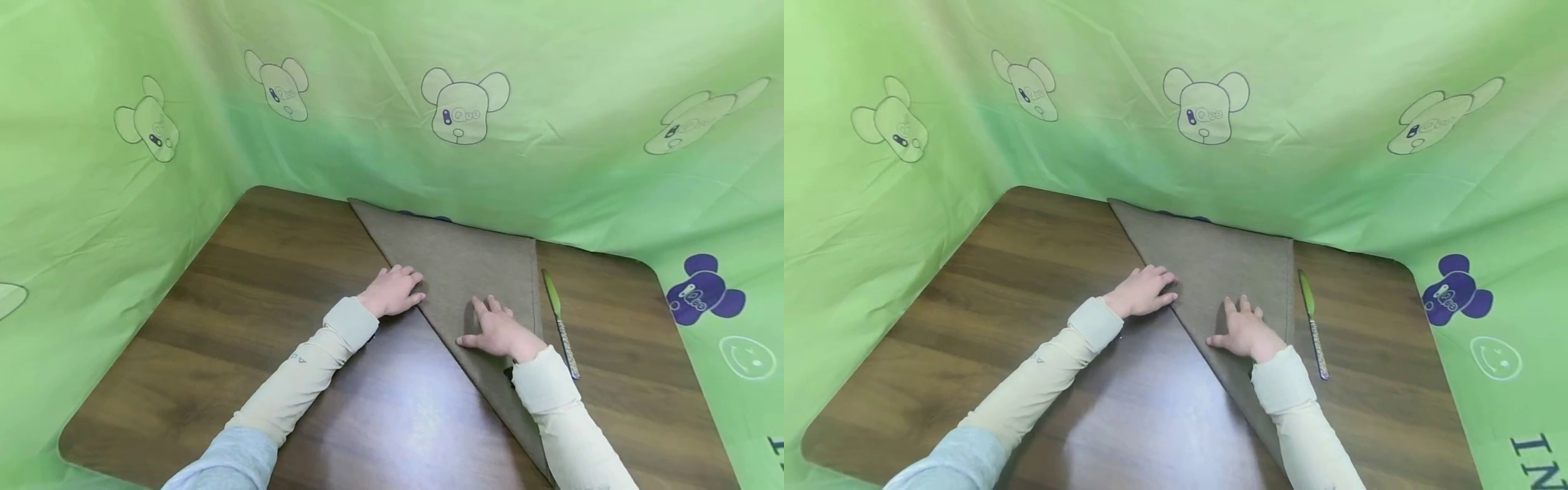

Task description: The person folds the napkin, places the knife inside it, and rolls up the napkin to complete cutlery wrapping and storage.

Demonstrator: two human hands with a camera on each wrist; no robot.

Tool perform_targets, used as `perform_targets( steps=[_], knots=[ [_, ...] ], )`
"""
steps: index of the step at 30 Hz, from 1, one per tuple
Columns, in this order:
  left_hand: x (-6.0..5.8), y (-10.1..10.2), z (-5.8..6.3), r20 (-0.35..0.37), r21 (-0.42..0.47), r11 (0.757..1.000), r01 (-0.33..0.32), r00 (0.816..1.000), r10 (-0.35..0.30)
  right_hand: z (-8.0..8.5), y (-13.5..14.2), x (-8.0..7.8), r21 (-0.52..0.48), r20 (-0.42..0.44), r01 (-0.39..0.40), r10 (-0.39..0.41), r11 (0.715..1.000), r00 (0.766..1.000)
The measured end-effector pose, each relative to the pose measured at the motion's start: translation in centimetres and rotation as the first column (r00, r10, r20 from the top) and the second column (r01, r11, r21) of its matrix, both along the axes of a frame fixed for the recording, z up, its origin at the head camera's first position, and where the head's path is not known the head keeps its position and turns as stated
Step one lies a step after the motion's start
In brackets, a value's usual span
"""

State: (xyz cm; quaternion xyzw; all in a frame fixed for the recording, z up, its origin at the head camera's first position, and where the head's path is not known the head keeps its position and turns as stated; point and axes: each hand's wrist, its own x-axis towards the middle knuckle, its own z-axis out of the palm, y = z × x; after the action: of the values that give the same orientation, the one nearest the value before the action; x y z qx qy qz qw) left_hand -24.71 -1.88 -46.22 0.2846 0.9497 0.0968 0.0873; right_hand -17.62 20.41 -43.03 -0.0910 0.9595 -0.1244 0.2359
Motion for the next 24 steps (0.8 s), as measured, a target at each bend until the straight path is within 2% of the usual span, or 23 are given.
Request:
perform_targets(
  steps=[4,9,17,24],
  knots=[
    [-0.7,-0.4,-0.2,-0.025,-0.016,0.999,-0.048,0.999,0.047,0.2,0.3,2.1,-0.006,0.000,0.016,-0.016,1.000,1.000],
    [-1.2,-0.8,-0.4,-0.009,-0.055,0.992,-0.112,0.994,0.112,0.0,0.7,3.7,-0.004,-0.014,0.053,-0.053,0.999,0.999],
    [-1.4,-1.0,-1.0,0.007,-0.085,0.988,-0.129,0.992,0.130,-0.8,0.7,4.2,-0.004,0.007,0.106,-0.106,0.994,0.994],
    [-1.2,-0.8,-0.8,0.042,-0.083,0.986,-0.144,0.988,0.148,-1.2,0.5,4.6,0.010,0.013,0.140,-0.140,0.990,0.990]
  ],
)
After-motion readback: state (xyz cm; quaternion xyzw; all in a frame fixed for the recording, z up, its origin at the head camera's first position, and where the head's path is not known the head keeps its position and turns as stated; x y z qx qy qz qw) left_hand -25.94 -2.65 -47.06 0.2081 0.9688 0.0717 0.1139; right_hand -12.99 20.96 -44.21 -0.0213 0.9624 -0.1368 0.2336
